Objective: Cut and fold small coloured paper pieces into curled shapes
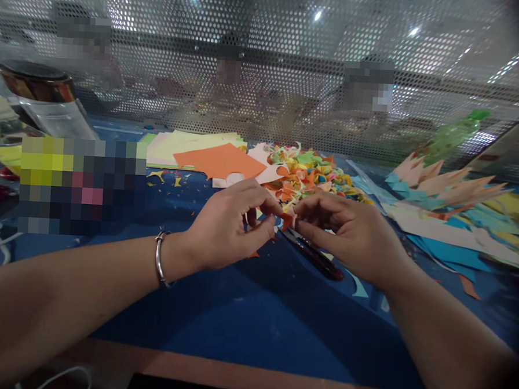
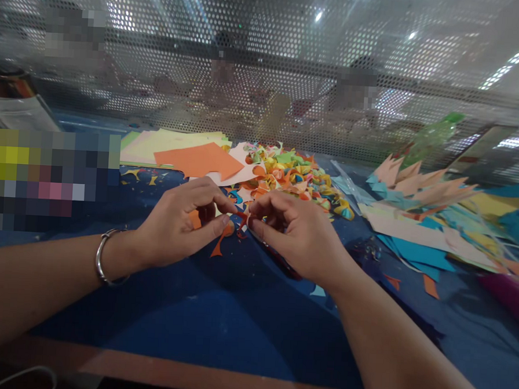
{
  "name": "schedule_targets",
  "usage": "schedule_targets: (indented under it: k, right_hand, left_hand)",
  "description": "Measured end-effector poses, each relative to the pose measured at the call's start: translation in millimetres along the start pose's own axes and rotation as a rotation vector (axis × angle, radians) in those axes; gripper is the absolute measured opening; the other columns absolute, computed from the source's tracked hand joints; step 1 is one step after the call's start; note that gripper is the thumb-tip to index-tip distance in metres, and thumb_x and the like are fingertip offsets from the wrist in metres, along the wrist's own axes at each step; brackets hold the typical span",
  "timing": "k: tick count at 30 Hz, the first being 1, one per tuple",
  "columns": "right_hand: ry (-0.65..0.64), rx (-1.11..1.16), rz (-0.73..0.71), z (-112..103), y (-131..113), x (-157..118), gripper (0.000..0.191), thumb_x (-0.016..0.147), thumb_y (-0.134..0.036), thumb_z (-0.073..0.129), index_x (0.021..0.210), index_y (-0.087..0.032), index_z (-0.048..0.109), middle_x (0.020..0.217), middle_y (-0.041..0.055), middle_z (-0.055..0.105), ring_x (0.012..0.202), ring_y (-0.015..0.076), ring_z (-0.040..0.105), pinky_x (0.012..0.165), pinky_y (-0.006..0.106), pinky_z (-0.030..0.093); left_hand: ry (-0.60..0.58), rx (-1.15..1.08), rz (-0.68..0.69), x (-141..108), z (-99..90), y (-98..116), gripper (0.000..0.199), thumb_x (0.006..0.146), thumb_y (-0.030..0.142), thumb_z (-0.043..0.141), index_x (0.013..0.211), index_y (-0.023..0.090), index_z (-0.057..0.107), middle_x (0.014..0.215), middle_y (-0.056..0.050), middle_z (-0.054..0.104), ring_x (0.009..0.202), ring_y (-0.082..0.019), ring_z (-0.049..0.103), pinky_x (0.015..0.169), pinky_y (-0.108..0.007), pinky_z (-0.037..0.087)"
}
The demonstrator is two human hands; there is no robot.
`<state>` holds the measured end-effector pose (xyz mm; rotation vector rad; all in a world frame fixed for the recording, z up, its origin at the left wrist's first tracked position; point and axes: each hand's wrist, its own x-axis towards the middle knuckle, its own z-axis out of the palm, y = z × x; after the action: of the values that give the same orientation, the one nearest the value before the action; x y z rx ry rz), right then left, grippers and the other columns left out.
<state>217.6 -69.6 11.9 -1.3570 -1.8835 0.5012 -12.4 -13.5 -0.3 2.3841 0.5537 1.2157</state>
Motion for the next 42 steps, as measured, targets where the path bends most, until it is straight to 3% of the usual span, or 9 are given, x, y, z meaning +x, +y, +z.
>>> schedule_targets:
  k: [13, 19, 30, 38, 42]
  right_hand:
    - [-0.039, 0.011, -0.026, 0.9, -3.0, 1.1, 0.013, 0.088, -0.036, 0.073, 0.085, -0.023, 0.072, 0.072, 0.0009, 0.07, 0.056, 0.0127, 0.057, 0.053, 0.027, 0.045]
    - [-0.043, 0.009, -0.021, 1.2, -4.0, 1.1, 0.012, 0.087, -0.034, 0.072, 0.085, -0.023, 0.072, 0.072, 0.0009, 0.07, 0.056, 0.0126, 0.058, 0.053, 0.027, 0.045]
    - [-0.037, 0.0, -0.02, 4.7, -11.2, 0.8, 0.006, 0.086, -0.028, 0.07, 0.084, -0.024, 0.072, 0.067, -0.0009, 0.066, 0.053, 0.0122, 0.056, 0.051, 0.026, 0.044]
    - [-0.034, -0.039, -0.09, 11.5, -3.9, -2.0, 0.01, 0.091, -0.029, 0.067, 0.088, -0.022, 0.073, 0.072, -0.0009, 0.071, 0.057, 0.0126, 0.062, 0.056, 0.024, 0.049]
    - [0.043, -0.11, -0.157, 11.1, -4.1, -3.8, 0.01, 0.095, -0.027, 0.065, 0.093, -0.023, 0.074, 0.078, 0.0009, 0.074, 0.065, 0.0147, 0.067, 0.059, 0.025, 0.051]
  left_hand:
    - [-0.118, -0.174, -0.148, 0.0, 5.4, -2.1, 0.014, 0.087, 0.024, 0.073, 0.097, 0.019, 0.066, 0.106, -0.004, 0.066, 0.069, -0.007, 0.069, 0.063, -0.022, 0.06]
    - [-0.132, -0.195, -0.16, 0.9, 5.8, -1.5, 0.013, 0.087, 0.022, 0.071, 0.098, 0.017, 0.067, 0.095, -0.003, 0.071, 0.07, -0.009, 0.072, 0.063, -0.021, 0.059]
    - [-0.045, -0.156, -0.116, -0.5, 10.3, -4.3, 0.008, 0.084, 0.015, 0.064, 0.087, 0.018, 0.071, 0.083, -0.002, 0.074, 0.069, -0.01, 0.069, 0.064, -0.023, 0.056]
    - [-0.05, -0.41, -0.329, 1.1, 19.3, -6.5, 0.005, 0.078, 0.017, 0.068, 0.081, 0.019, 0.066, 0.078, -0.001, 0.072, 0.069, -0.011, 0.067, 0.065, -0.023, 0.056]
    - [0.014, -0.445, -0.342, 1.0, 19.9, -2.9, 0.005, 0.078, 0.018, 0.069, 0.08, 0.02, 0.066, 0.077, -0.001, 0.073, 0.068, -0.011, 0.069, 0.066, -0.023, 0.058]
